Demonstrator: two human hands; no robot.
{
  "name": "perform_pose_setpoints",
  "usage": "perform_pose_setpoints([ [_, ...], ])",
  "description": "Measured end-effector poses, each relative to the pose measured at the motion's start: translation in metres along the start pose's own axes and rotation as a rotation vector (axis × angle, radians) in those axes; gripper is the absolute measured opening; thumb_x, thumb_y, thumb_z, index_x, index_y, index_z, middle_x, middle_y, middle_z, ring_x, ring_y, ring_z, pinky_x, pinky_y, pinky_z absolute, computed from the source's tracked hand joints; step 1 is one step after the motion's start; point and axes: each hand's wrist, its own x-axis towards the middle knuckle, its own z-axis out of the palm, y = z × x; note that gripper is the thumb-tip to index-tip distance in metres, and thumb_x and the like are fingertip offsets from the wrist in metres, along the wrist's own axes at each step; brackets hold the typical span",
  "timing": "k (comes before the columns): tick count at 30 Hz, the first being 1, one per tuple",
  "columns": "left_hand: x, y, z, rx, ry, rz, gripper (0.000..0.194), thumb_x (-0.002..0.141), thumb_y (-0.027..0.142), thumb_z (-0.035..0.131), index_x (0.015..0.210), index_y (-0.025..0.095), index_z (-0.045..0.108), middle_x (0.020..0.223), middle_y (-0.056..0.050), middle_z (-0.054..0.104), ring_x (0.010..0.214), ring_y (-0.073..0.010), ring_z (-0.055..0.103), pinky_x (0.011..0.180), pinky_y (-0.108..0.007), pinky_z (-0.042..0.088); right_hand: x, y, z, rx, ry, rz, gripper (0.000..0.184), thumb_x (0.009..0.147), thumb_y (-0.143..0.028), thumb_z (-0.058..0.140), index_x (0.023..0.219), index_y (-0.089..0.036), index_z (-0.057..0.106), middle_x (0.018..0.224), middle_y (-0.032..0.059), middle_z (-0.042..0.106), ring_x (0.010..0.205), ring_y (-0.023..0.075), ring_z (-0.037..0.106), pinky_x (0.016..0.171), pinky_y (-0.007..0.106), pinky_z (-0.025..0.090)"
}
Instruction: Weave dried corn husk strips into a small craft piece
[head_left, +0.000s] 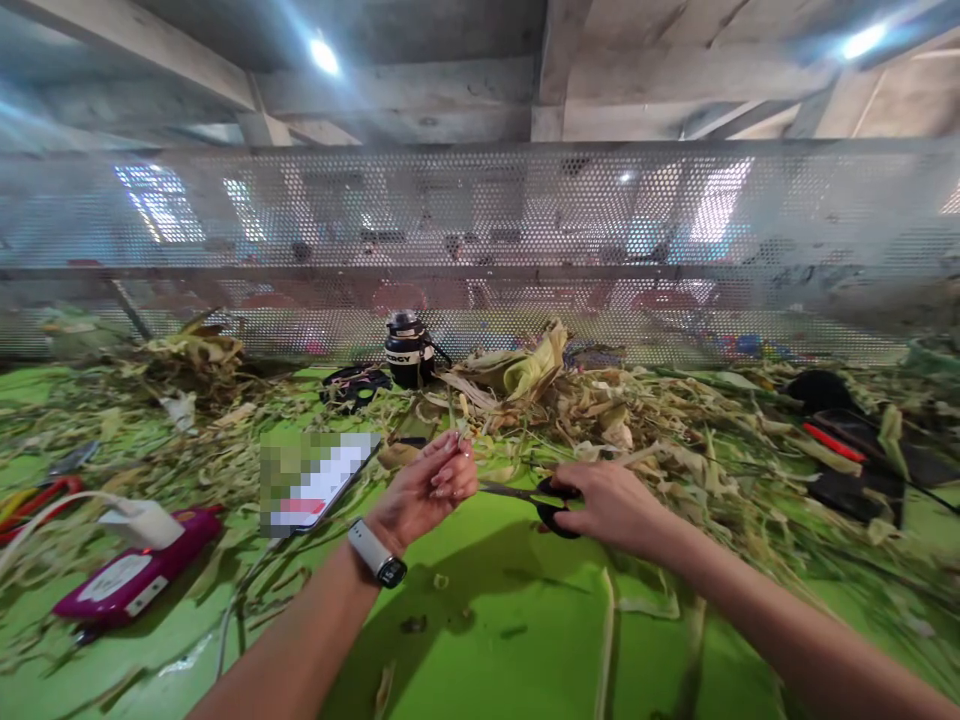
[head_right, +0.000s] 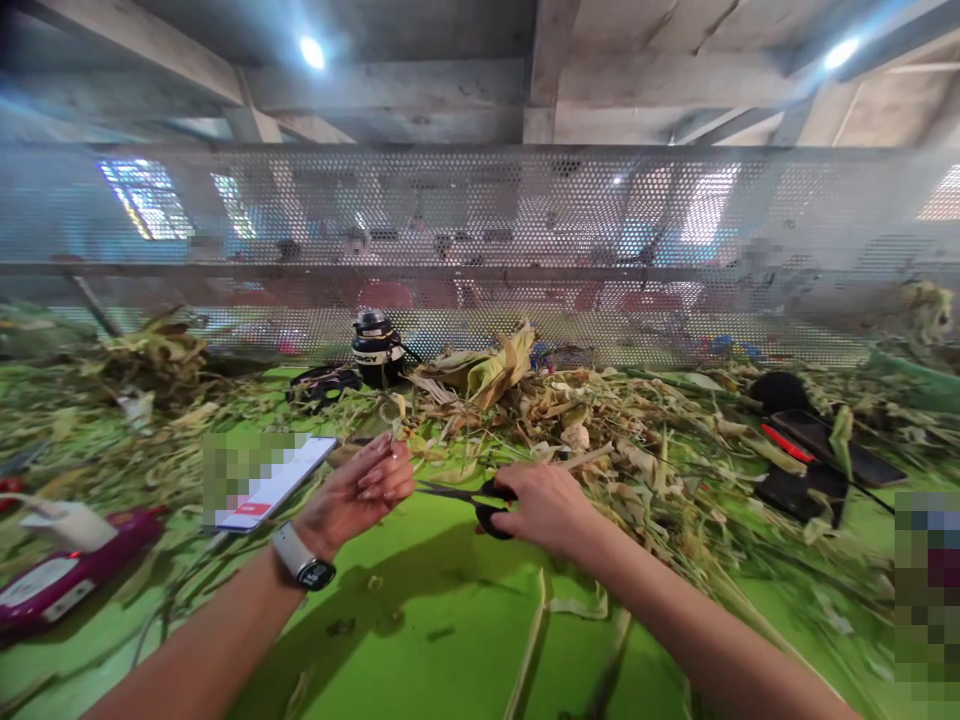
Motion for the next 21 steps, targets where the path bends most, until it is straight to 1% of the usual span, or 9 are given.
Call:
perform_pose_setpoints([
  [2,0.0,-0.002,0.001,0.009,0.01,-0.009,0.012,0.075,0.021,0.068,0.077,0.01,0.063,0.048,0.01,0.024,0.041,-0.0019,0.022,0.047,-0.015,0.03,0.002,0.0,0.006,-0.017,0.009,0.02,0.024,0.075,-0.04,0.059,0.087,-0.021,0.068,0.089,0.0051,0.067,0.073,0.0181,0.06,0.054,0.023,0.031],
  [5,0.001,-0.003,0.003,0.038,0.027,-0.003,0.013,0.075,0.021,0.068,0.08,0.01,0.064,0.049,0.01,0.028,0.042,-0.0017,0.024,0.047,-0.016,0.029,0.004,0.003,0.014,-0.049,-0.046,0.083,0.019,0.076,-0.035,0.06,0.082,-0.02,0.07,0.078,0.0055,0.068,0.068,0.0189,0.06,0.052,0.024,0.03],
  [7,0.001,-0.003,0.004,0.054,0.034,0.002,0.012,0.076,0.02,0.067,0.081,0.011,0.063,0.05,0.01,0.028,0.041,-0.0014,0.023,0.046,-0.016,0.029,0.005,0.007,0.017,0.004,-0.083,0.096,0.019,0.076,-0.034,0.061,0.085,-0.02,0.07,0.073,0.0043,0.068,0.067,0.019,0.061,0.053,0.024,0.032],
  [9,0.001,-0.004,0.005,0.054,0.034,0.001,0.01,0.075,0.019,0.067,0.079,0.011,0.062,0.05,0.01,0.029,0.042,-0.0015,0.024,0.046,-0.016,0.028,0.007,0.009,0.017,0.11,-0.087,0.083,0.021,0.076,-0.036,0.062,0.088,-0.02,0.069,0.075,0.0037,0.069,0.067,0.0182,0.06,0.055,0.024,0.035],
  [11,0.001,-0.007,0.006,0.066,0.031,-0.007,0.009,0.075,0.018,0.067,0.077,0.012,0.061,0.049,0.009,0.032,0.042,-0.0022,0.027,0.047,-0.016,0.027,0.007,0.008,0.014,0.262,-0.02,0.068,0.022,0.079,-0.036,0.059,0.088,-0.019,0.069,0.078,0.0039,0.068,0.069,0.0169,0.06,0.059,0.024,0.038],
  [14,0.001,-0.016,0.009,0.144,0.005,-0.059,0.012,0.076,0.021,0.067,0.075,0.013,0.058,0.048,0.008,0.037,0.042,-0.0027,0.029,0.047,-0.018,0.025,0.006,0.001,0.005,0.627,0.087,0.045,0.031,0.088,-0.042,0.046,0.092,-0.016,0.063,0.084,0.005,0.065,0.07,0.0146,0.057,0.06,0.024,0.041],
  [17,-0.001,-0.026,0.012,0.228,-0.068,-0.154,0.018,0.076,0.028,0.067,0.075,0.014,0.055,0.048,0.007,0.04,0.042,-0.0035,0.03,0.046,-0.019,0.021,0.002,-0.01,-0.001,0.941,0.037,-0.003,0.042,0.092,-0.049,0.032,0.086,-0.015,0.056,0.081,0.0033,0.058,0.065,0.0118,0.053,0.057,0.022,0.042],
  [19,-0.002,-0.032,0.014,0.263,-0.102,-0.194,0.021,0.076,0.031,0.068,0.075,0.015,0.054,0.048,0.007,0.04,0.043,-0.0042,0.031,0.046,-0.02,0.019,0.001,-0.015,0.0,0.958,0.013,-0.042,0.042,0.09,-0.052,0.035,0.075,-0.016,0.05,0.071,0.0,0.052,0.061,0.0106,0.048,0.054,0.022,0.04],
  [21,-0.003,-0.035,0.016,0.27,-0.101,-0.199,0.022,0.075,0.031,0.068,0.075,0.015,0.054,0.048,0.007,0.04,0.043,-0.0042,0.03,0.046,-0.021,0.018,0.001,-0.018,0.004,0.921,0.036,-0.067,0.039,0.087,-0.053,0.044,0.072,-0.017,0.047,0.065,-0.0023,0.048,0.059,0.0101,0.045,0.053,0.021,0.038],
])
